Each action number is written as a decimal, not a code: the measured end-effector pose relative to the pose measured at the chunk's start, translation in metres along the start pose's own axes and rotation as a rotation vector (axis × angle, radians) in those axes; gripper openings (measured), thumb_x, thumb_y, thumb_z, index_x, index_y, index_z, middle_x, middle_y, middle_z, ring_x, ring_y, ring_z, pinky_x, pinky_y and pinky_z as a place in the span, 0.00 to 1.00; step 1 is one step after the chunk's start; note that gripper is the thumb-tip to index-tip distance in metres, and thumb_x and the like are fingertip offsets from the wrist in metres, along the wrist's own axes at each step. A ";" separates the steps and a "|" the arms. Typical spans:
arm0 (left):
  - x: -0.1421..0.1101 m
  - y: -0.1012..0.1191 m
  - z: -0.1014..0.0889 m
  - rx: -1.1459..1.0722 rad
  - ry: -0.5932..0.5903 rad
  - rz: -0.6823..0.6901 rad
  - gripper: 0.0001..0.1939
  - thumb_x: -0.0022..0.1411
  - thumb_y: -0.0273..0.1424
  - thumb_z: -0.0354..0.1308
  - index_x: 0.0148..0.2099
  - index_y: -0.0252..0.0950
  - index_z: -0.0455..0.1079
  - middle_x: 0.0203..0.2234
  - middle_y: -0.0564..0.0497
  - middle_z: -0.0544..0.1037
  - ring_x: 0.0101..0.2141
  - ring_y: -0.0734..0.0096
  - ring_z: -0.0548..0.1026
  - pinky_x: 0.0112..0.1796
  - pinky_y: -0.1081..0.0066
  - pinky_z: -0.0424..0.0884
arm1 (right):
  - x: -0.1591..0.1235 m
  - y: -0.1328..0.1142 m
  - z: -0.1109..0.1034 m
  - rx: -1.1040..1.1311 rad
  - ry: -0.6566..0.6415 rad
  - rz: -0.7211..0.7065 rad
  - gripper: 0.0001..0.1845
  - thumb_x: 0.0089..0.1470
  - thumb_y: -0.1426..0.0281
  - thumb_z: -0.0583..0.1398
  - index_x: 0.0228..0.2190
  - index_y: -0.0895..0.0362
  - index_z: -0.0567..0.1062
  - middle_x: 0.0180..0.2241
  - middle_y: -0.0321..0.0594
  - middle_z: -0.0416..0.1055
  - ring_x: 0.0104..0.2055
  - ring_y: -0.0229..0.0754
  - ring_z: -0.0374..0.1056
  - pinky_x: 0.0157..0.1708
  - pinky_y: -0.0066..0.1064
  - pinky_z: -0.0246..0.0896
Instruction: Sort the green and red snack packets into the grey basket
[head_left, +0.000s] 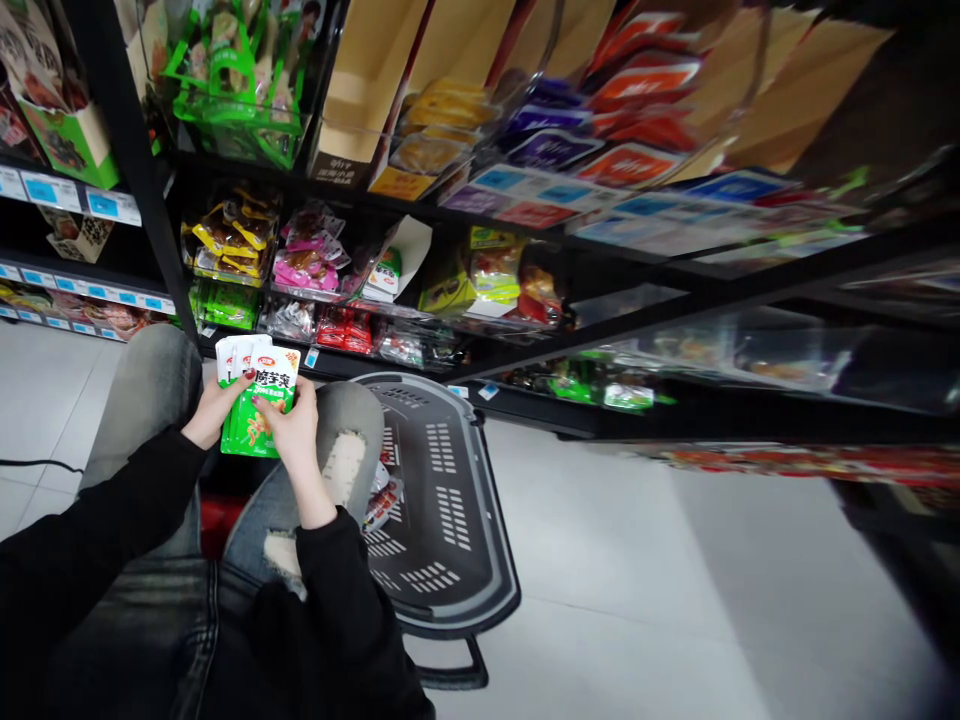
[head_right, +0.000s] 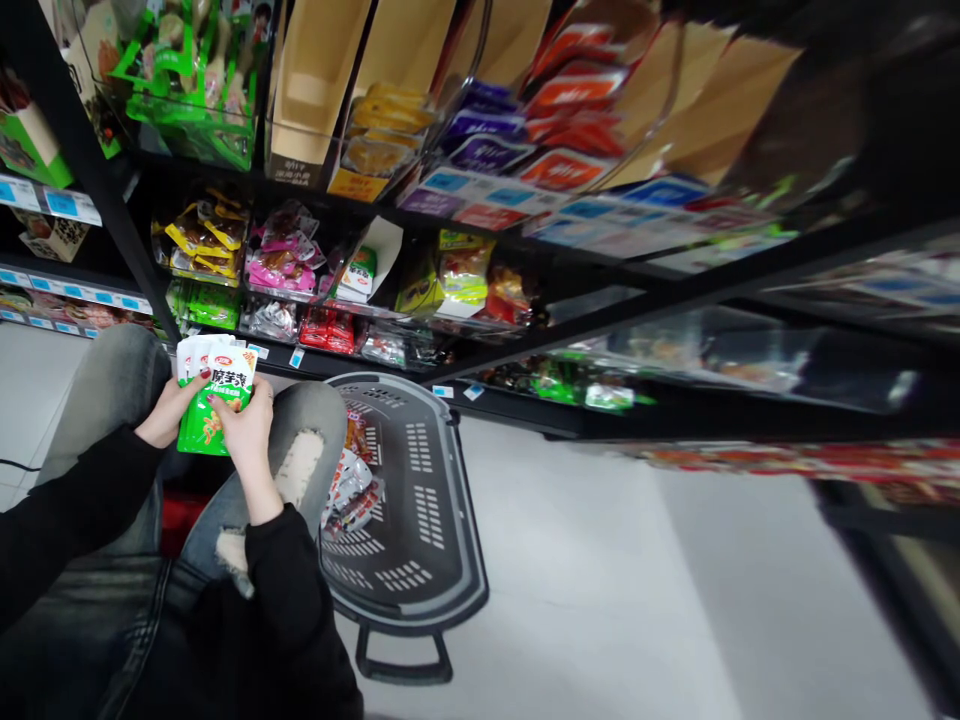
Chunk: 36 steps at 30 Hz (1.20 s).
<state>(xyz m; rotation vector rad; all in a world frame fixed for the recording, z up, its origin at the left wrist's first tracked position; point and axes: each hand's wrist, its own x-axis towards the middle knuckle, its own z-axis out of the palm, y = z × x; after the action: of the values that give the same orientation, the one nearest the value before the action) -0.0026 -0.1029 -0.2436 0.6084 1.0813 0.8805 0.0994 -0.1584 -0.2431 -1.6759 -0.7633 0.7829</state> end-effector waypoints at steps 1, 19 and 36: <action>0.000 0.000 0.000 0.002 -0.004 -0.004 0.24 0.44 0.34 0.67 0.44 0.31 0.70 0.35 0.44 0.80 0.35 0.61 0.78 0.42 0.64 0.71 | 0.000 0.001 0.001 0.010 0.003 0.010 0.25 0.34 0.67 0.67 0.36 0.55 0.65 0.35 0.37 0.69 0.38 0.44 0.65 0.42 0.37 0.60; -0.004 0.017 -0.001 -0.106 -0.073 -0.250 0.09 0.51 0.30 0.62 0.35 0.30 0.72 0.24 0.47 0.80 0.23 0.69 0.77 0.27 0.72 0.74 | 0.021 0.024 -0.047 0.321 0.309 0.129 0.18 0.38 0.65 0.63 0.33 0.54 0.64 0.31 0.32 0.68 0.33 0.39 0.64 0.37 0.32 0.60; -0.007 0.011 0.000 -0.111 -0.142 -0.357 0.10 0.55 0.30 0.57 0.38 0.29 0.72 0.25 0.45 0.80 0.24 0.65 0.78 0.30 0.68 0.75 | 0.007 0.006 -0.011 -0.029 0.097 -0.035 0.13 0.50 0.61 0.52 0.36 0.55 0.64 0.33 0.39 0.70 0.35 0.43 0.65 0.37 0.33 0.59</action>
<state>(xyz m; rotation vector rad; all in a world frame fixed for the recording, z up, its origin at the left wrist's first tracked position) -0.0072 -0.1026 -0.2313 0.3633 0.9676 0.5731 0.1132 -0.1606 -0.2477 -1.7093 -0.7379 0.6638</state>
